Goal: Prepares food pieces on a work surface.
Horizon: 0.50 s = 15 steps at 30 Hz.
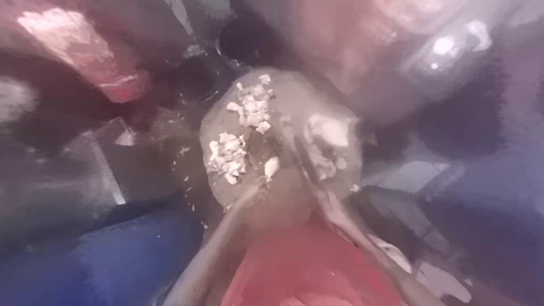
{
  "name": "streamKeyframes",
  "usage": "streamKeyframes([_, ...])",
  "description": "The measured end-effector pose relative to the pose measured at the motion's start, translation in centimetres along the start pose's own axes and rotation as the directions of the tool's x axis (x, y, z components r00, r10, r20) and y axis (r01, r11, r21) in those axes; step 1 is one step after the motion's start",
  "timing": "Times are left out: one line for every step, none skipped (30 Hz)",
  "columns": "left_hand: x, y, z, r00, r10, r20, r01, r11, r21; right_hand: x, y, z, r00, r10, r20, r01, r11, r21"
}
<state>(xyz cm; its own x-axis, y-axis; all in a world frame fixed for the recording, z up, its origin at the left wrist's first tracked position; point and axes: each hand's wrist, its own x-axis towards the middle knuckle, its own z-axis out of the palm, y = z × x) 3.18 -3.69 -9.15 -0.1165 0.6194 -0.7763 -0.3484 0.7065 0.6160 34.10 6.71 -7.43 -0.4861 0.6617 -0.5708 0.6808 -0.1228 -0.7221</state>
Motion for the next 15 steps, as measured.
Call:
streamKeyframes([-0.1,-1.1,0.4,0.992,0.010,-0.122,0.001,0.996,0.089,-0.3,-0.6,0.3,1.000,-0.012,-0.022,0.012,1.000,0.019])
streamKeyframes([-0.4,-1.8,0.5,0.986,0.034,-0.160,-0.005,0.984,0.180,-0.6,-1.0,0.5,0.999,-0.024,-0.029,0.026,0.998,0.049])
streamKeyframes([-0.9,-2.1,0.5,0.986,0.062,-0.153,-0.022,0.969,0.248,-0.9,-1.1,0.7,1.000,-0.021,-0.006,0.021,0.998,0.060])
streamKeyframes([-1.6,-2.3,0.6,0.989,0.082,-0.121,-0.045,0.958,0.283,-1.0,-0.6,0.9,0.999,0.008,0.044,-0.010,0.999,0.044])
streamKeyframes([-2.1,-2.4,0.6,0.991,0.107,-0.076,-0.079,0.951,0.300,-1.0,0.3,1.1,0.994,0.036,0.103,-0.036,0.999,-0.001])
streamKeyframes([-2.5,-2.5,0.8,0.989,0.141,-0.037,-0.122,0.940,0.317,-0.6,1.2,1.2,0.987,0.053,0.154,-0.046,0.998,-0.048])
streamKeyframes([-2.6,-2.7,0.9,0.984,0.179,-0.015,-0.163,0.922,0.353,-0.4,1.6,1.3,0.983,0.061,0.171,-0.047,0.995,-0.083])
streamKeyframes([-2.2,-3.2,1.0,0.976,0.217,-0.022,-0.187,0.886,0.424,-0.4,1.2,1.4,0.986,0.058,0.159,-0.041,0.993,-0.109])
streamKeyframes([-1.5,-3.9,1.1,0.963,0.260,-0.067,-0.187,0.830,0.525,-0.6,0.3,1.5,0.989,0.042,0.139,-0.023,0.991,-0.133])
streamKeyframes([-0.8,-5.0,1.2,0.947,0.299,-0.121,-0.157,0.755,0.637,-1.3,-0.8,1.8,0.992,0.025,0.126,-0.007,0.989,-0.145])
streamKeyframes([-0.3,-6.1,1.4,0.923,0.345,-0.168,-0.125,0.685,0.718,-2.0,-1.9,2.2,0.993,-0.005,0.118,0.022,0.989,-0.143])
streamKeyframes([0.2,-6.8,1.6,0.898,0.388,-0.206,-0.106,0.646,0.756,-2.5,-2.9,2.5,0.993,-0.030,0.116,0.046,0.990,-0.132])
streamKeyframes([0.5,-7.5,1.8,0.883,0.415,-0.220,-0.104,0.630,0.770,-2.8,-4.0,2.8,0.992,-0.032,0.125,0.049,0.990,-0.131])
streamKeyframes([0.6,-7.9,2.0,0.879,0.420,-0.225,-0.103,0.629,0.770,-3.0,-4.6,3.2,0.989,-0.029,0.145,0.053,0.986,-0.161])
streamKeyframes([0.5,-8.0,2.0,0.878,0.418,-0.231,-0.101,0.635,0.766,-2.7,-4.5,3.7,0.986,-0.038,0.163,0.072,0.975,-0.209])
